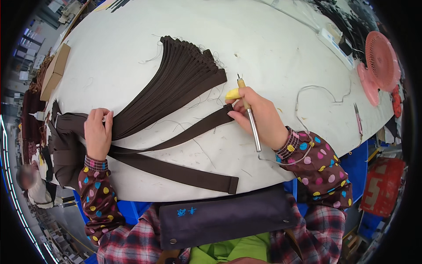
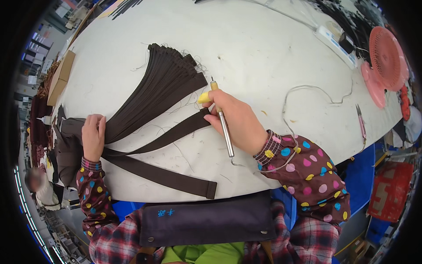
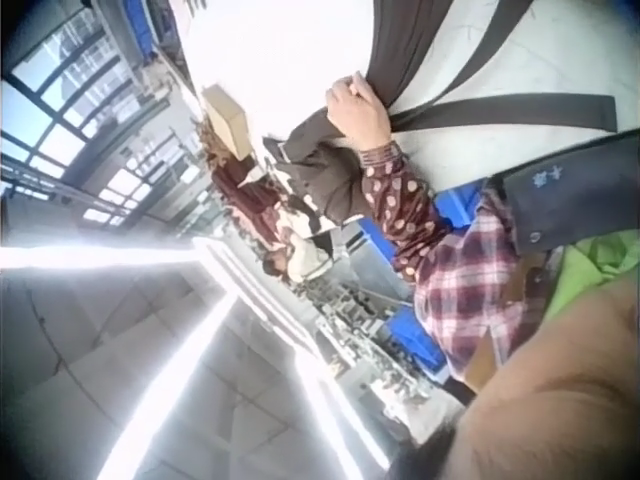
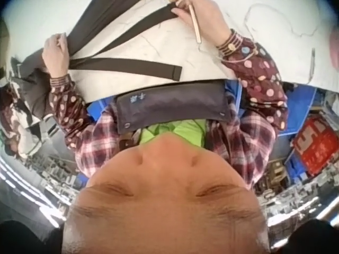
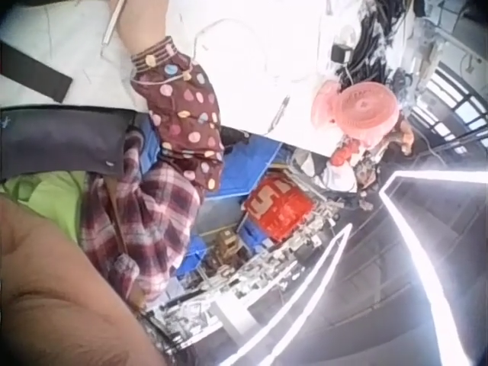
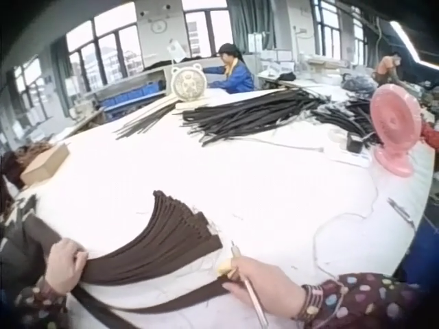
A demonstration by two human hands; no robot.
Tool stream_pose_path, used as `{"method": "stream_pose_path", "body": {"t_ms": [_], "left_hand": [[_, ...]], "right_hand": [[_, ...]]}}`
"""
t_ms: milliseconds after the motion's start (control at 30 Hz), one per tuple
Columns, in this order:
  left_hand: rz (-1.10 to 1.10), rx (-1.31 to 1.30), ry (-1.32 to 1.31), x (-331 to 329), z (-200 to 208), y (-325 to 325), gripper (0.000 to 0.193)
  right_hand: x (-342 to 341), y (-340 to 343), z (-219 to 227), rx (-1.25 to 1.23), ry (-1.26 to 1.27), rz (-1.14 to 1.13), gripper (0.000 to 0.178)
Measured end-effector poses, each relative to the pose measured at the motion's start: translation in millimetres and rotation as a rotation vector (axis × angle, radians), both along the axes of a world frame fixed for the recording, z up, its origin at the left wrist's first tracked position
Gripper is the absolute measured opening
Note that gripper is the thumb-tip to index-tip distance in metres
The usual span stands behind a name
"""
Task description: Use a handheld heating tool to fuse leather fringe strips to a main attachment band.
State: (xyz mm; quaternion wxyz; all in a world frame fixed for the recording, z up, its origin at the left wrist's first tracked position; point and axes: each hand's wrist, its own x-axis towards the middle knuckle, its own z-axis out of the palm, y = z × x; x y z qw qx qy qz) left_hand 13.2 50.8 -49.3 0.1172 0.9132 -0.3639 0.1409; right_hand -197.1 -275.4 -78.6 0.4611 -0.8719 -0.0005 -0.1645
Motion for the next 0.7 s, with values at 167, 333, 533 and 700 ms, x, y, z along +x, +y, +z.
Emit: {"method": "stream_pose_path", "body": {"t_ms": [167,333,533,700], "left_hand": [[-0.268,-0.185,0.291,-72,28,-75,0.026],[-0.494,-0.059,0.301,-104,6,-127,0.038],[-0.606,-0.077,0.32,-99,-12,-163,0.031],[-0.535,-0.136,0.548,-96,-9,-165,0.024]], "right_hand": [[-4,-7,-1,0.13,0.043,-0.069,0.031],[-2,-10,-2,0.101,-0.022,-0.105,0.029],[-4,-19,2,0.235,0.061,-0.254,0.025],[-7,-12,5,0.204,0.089,-0.118,0.034]]}}
